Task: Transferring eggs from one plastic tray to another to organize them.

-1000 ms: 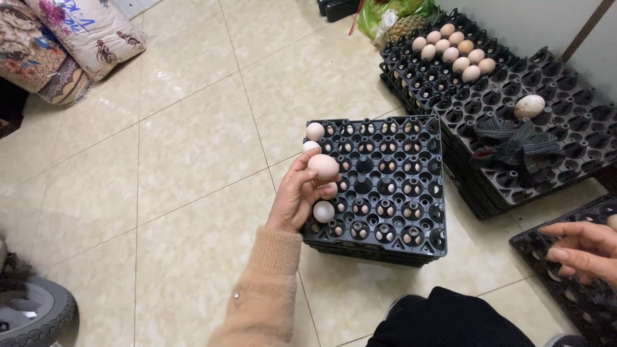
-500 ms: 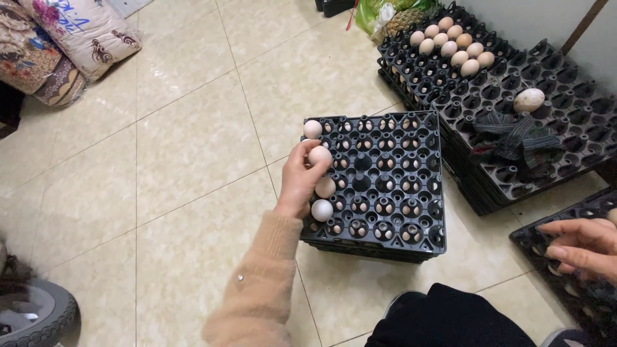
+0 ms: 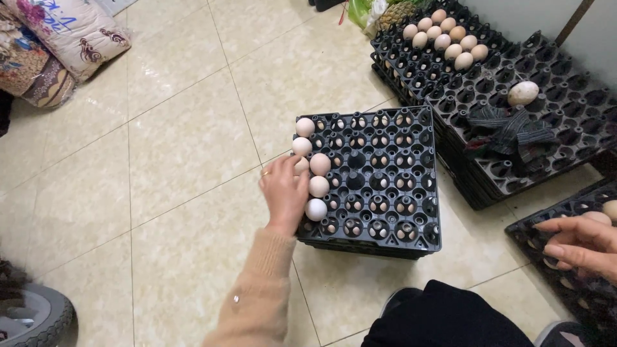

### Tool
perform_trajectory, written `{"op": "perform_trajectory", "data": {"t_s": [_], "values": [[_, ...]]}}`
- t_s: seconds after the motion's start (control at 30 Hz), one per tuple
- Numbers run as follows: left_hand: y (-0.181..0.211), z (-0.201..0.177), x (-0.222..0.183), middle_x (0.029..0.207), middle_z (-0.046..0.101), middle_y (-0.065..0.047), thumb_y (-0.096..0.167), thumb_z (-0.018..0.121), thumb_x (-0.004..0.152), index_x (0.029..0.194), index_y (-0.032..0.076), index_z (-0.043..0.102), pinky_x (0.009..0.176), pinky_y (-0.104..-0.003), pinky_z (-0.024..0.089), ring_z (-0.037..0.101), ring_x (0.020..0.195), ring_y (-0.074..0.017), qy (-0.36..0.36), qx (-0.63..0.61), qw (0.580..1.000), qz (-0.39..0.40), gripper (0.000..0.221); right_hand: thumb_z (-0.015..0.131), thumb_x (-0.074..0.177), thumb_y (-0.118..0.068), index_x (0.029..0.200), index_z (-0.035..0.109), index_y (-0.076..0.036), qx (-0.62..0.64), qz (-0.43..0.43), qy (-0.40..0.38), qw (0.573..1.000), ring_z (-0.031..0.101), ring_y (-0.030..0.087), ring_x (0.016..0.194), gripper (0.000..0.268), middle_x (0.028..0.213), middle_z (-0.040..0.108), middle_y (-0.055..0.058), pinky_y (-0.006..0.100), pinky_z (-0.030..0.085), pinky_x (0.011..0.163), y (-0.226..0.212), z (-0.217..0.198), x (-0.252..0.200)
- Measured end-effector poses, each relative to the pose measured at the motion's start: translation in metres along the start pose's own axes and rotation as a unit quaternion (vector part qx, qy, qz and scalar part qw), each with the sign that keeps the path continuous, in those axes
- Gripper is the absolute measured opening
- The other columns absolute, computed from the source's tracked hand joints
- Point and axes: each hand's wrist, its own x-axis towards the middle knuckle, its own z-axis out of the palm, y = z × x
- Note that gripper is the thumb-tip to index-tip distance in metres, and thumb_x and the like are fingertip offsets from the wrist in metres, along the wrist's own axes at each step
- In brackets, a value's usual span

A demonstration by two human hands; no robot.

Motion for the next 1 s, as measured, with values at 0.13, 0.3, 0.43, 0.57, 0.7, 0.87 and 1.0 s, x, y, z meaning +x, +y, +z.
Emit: {"op": "perform_trajectory", "data": {"t_s": [0.13,0.3,0.43,0.57,0.7,0.87,1.0], "values": [[-0.007,-0.020,-0.020,0.117,0.071,-0.005,0.013,0.064,0.087,0.113,0.012,0.070,0.097,-0.044,0.041,0.057,0.109,-0.0294,0.032,-0.001,0.999,-0.015,0.026,0.077,0.080,0.009,0.136,0.072,0.005,-0.011,0.015,0.003,1.000,0.074,0.040,0.057,0.056,0.076,0.084,0.035,0.043,0.050,0.044,-0.011,0.005,-0.003],[-0.003,-0.015,-0.013,0.118,0.071,-0.006,0.013,0.062,0.090,0.112,0.011,0.071,0.100,-0.046,0.038,0.056,0.114,-0.0309,0.027,0.019,0.999,0.028,0.024,0.076,0.083,0.007,0.139,0.071,0.003,-0.026,0.070,-0.013,0.997,0.075,0.043,0.065,0.056,0.081,0.083,0.036,0.048,0.051,0.047,-0.023,0.004,-0.003],[0.010,0.004,0.010,0.135,0.067,-0.007,0.021,0.060,0.094,0.132,0.012,0.064,0.117,-0.052,0.028,0.048,0.136,-0.0393,-0.031,0.030,0.997,0.062,0.039,0.077,0.083,0.006,0.139,0.070,0.003,-0.048,0.080,-0.002,0.996,0.076,0.045,0.065,0.056,0.084,0.083,0.037,0.049,0.053,0.049,-0.021,0.005,-0.002],[0.023,0.000,0.019,0.134,0.068,-0.010,0.028,0.042,0.097,0.135,0.011,0.063,0.120,-0.069,0.008,0.034,0.147,-0.0423,-0.197,-0.036,0.979,-0.037,0.046,0.075,0.084,0.011,0.137,0.072,0.005,-0.020,0.063,-0.003,0.998,0.077,0.045,0.065,0.054,0.082,0.084,0.038,0.048,0.055,0.051,-0.015,0.000,-0.005],[0.010,-0.006,-0.007,0.139,0.065,-0.006,0.013,0.050,0.091,0.140,0.012,0.057,0.120,-0.068,0.014,0.038,0.144,-0.0445,-0.101,0.006,0.995,0.003,0.049,0.075,0.085,0.012,0.139,0.072,0.004,-0.031,0.101,0.007,0.994,0.080,0.047,0.077,0.055,0.092,0.084,0.038,0.053,0.064,0.071,-0.026,0.002,-0.011],[0.008,-0.007,-0.024,0.151,0.055,-0.013,0.020,0.053,0.096,0.145,0.011,0.054,0.118,-0.069,0.015,0.034,0.148,-0.0464,-0.081,0.044,0.995,0.034,0.049,0.076,0.084,0.010,0.138,0.072,0.005,-0.017,0.088,-0.008,0.996,0.075,0.046,0.064,0.054,0.082,0.083,0.039,0.049,0.054,0.055,-0.026,0.007,-0.011],[0.014,0.012,-0.013,0.163,0.039,-0.014,0.030,0.048,0.099,0.149,0.011,0.051,0.117,-0.073,0.009,0.024,0.153,-0.0427,-0.127,0.060,0.988,0.067,0.053,0.076,0.085,0.010,0.139,0.072,0.003,-0.030,0.104,-0.003,0.994,0.076,0.045,0.068,0.054,0.088,0.084,0.036,0.048,0.054,0.057,-0.052,0.012,-0.019]]}}
